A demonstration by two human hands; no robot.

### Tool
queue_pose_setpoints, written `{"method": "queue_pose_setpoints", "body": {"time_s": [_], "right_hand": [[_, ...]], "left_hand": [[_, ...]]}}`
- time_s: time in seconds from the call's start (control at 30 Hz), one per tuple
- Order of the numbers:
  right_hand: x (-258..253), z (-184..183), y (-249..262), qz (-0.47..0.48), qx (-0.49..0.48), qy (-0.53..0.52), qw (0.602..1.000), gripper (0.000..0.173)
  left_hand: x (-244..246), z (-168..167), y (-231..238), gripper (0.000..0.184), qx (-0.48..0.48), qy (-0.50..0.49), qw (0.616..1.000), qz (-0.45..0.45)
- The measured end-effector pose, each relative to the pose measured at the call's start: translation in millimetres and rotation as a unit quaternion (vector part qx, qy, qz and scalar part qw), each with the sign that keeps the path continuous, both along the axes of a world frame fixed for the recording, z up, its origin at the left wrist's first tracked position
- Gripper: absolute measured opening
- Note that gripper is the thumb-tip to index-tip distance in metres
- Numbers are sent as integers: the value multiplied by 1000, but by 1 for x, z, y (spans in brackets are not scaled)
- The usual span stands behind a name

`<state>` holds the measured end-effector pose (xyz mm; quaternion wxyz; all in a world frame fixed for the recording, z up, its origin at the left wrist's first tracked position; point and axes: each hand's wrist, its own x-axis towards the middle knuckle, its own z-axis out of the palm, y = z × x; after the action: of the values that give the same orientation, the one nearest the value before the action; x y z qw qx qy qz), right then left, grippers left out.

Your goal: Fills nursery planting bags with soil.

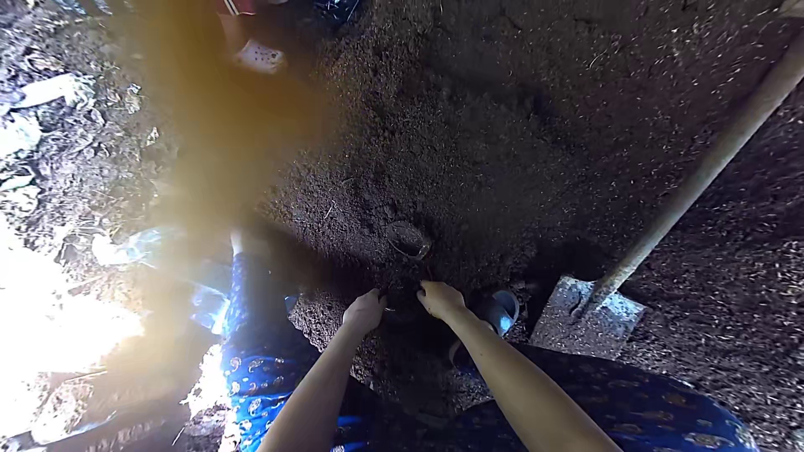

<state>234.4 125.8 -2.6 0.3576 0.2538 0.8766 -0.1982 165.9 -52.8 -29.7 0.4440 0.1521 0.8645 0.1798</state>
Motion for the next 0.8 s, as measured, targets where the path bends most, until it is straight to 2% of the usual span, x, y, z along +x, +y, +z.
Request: {"method": "queue_pose_setpoints", "body": {"time_s": [0.1,0.27,0.33,0.4,0.5,0.53,0.6,0.7,0.73,0.8], "right_hand": [[7,3,-4,-2,-5,20,1000,41],[35,57,-8,-65,4,138,988,34],[52,55,-10,-94,14,182,979,28],[54,35,-13,-106,24,185,977,30],[49,-18,-9,-90,9,107,990,40],[47,-22,-7,-83,8,95,992,41],[37,-1,-5,-77,12,114,990,39],[53,21,-8,-105,13,207,973,34],[56,21,-11,-113,18,229,967,30],[55,5,-15,-123,19,213,969,29]], "left_hand": [[7,9,1,45,-16,7,999,-29],[31,70,-1,40,54,61,996,24],[41,69,-4,36,80,78,993,46],[41,50,0,37,82,75,992,64],[34,-3,7,44,22,32,998,51],[31,-6,9,44,7,29,999,40],[22,17,14,43,4,50,998,32],[32,52,7,40,51,73,994,56],[35,52,6,39,66,80,993,65],[36,29,6,40,67,66,993,74]]}}
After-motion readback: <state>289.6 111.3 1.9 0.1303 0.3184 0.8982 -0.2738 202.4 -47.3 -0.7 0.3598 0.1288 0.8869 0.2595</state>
